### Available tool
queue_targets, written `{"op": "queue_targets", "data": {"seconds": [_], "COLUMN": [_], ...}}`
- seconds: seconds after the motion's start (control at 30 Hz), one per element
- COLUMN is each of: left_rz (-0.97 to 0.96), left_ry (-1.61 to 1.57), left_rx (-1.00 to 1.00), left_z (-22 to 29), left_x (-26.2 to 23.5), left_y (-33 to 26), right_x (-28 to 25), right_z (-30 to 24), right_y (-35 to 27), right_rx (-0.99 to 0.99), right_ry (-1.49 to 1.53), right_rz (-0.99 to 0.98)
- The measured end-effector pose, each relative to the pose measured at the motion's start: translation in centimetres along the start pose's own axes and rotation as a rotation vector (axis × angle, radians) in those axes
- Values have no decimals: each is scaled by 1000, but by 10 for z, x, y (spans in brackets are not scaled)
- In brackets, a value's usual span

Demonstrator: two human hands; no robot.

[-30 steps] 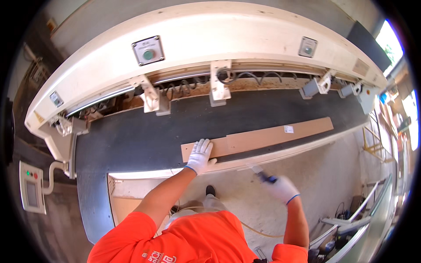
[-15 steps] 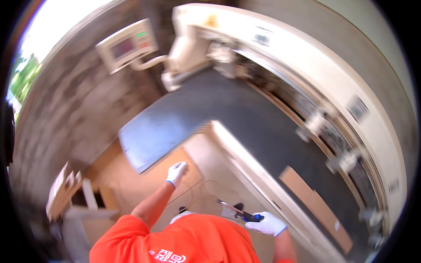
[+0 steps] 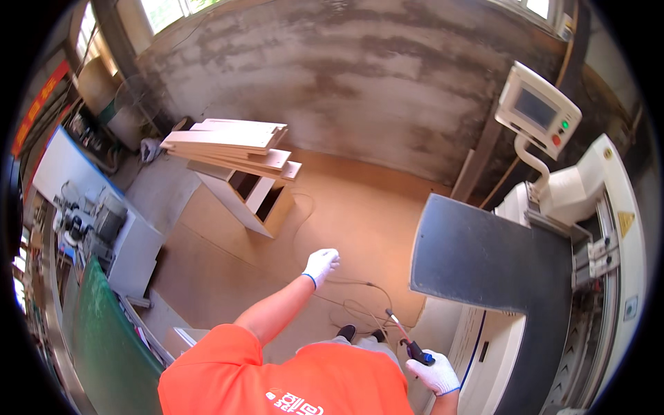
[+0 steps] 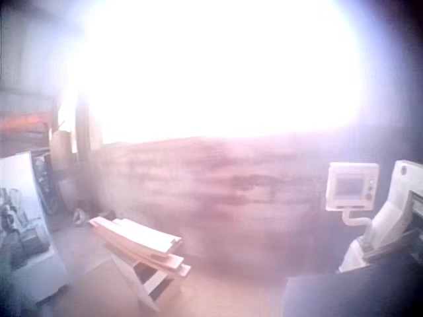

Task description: The person places wooden boards onto a machinery belt, uses an air gun to clean the machine and boards, and manages the flow of items through the station.

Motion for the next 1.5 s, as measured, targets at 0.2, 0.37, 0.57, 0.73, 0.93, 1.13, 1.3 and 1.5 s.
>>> {"op": "queue_targets", "data": {"seconds": [0.2,0.37,0.57,0.73,0.93,1.13,1.3,1.5], "left_rz": [89,202,317,386,281,96,24,-143], "left_ry": [-80,-372,-693,-747,-657,-947,-977,-916], "left_rx": [85,211,231,268,187,195,115,-151], "left_z": [76,182,245,260,186,176,155,102], "left_x": [-51,-96,-227,-224,-108,-126,-78,84], "left_y": [60,144,239,272,187,154,167,106], "right_x": [-15,-10,29,78,93,84,63,-6], "right_z": [-76,-141,-168,-192,-210,-244,-218,-78], "right_y": [69,102,138,144,183,190,163,141], "right_rx": [-140,-146,-142,-108,-137,-278,-161,-243], "right_ry": [-54,27,10,191,219,352,455,868], "right_rz": [62,65,-24,-1,51,102,362,864]}}
Point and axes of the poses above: each hand's wrist, its own y-axis towards the middle knuckle, its own x-axis out of the palm, z = x × y, the point moved 1 cm from there along y, towards the middle knuckle, and after that the axes turned 7 degrees about -z, right-handed, at the moved point
